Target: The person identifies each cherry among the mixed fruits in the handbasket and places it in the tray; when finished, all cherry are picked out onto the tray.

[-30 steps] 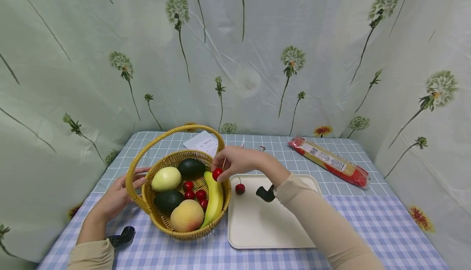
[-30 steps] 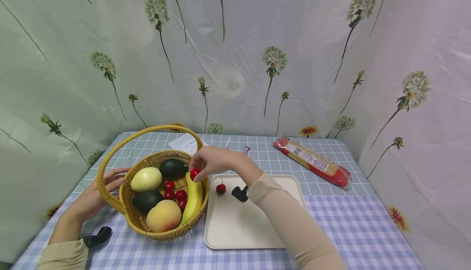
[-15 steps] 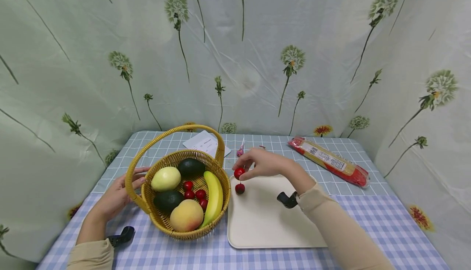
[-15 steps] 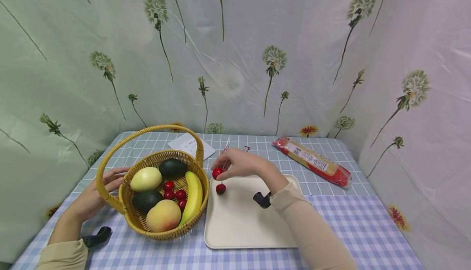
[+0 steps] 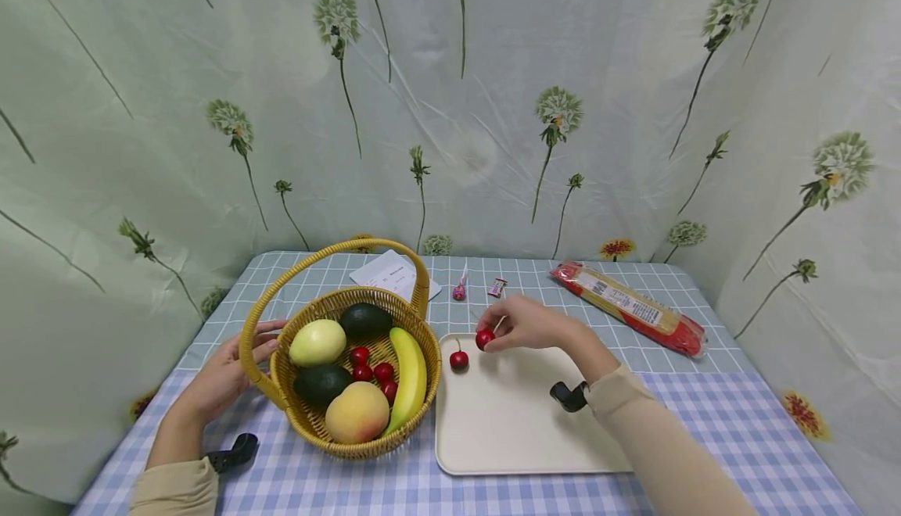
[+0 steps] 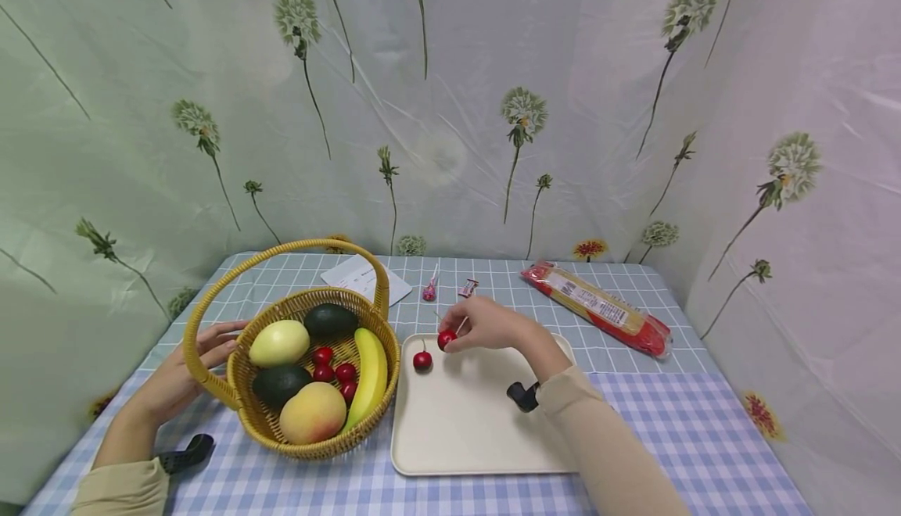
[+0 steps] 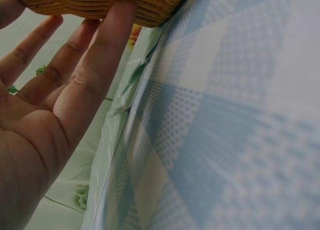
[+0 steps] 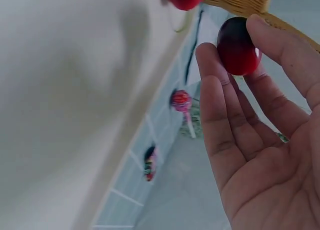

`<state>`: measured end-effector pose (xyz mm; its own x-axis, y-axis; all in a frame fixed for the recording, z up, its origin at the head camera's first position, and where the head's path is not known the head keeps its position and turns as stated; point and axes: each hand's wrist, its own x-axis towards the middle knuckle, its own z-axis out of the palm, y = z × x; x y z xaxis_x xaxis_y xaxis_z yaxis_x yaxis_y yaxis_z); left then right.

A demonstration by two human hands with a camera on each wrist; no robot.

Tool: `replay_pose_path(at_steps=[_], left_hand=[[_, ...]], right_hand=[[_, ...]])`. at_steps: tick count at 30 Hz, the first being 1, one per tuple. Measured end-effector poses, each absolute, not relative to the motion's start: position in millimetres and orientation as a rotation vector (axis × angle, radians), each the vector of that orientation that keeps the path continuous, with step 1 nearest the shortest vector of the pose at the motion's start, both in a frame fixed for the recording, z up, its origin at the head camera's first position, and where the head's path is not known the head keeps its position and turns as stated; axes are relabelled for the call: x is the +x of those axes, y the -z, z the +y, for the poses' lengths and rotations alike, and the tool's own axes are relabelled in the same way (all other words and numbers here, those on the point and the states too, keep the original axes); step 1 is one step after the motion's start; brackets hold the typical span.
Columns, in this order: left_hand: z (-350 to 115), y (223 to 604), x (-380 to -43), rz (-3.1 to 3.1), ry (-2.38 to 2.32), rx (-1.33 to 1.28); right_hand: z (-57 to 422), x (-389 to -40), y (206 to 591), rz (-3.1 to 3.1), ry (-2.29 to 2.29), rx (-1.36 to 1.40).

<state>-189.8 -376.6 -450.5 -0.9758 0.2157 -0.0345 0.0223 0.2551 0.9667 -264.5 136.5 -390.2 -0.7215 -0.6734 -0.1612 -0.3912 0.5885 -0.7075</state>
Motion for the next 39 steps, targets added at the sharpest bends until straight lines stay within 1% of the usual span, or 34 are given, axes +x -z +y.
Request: replay_pose_path(at_steps=[10, 16, 23, 29, 39], left_hand=[[-377.1, 451.6, -190.1, 2.354, -1.816, 0.247], [-377.6, 452.8, -190.7, 2.345, -1.822, 0.265], [-377.4, 452.6, -190.4, 2.367, -1.809, 0.265], [-377.0, 451.7, -190.4, 2.378, -1.796, 0.25], [-377.3, 451.8, -189.9, 2.36, -1.81, 0.257]], right_hand=[[137.1, -266.4, 416.2, 2.432, 0.924, -0.794], [136.7, -266.8, 424.4, 2.442, 0.919, -0.781], [134.9, -266.4, 429.8, 2.43, 0.902, -0.749], [136.0, -267.8, 431.5, 2.413, 0.909, -0.781], [139.6, -269.4, 427.0, 2.396, 0.897, -0.797]])
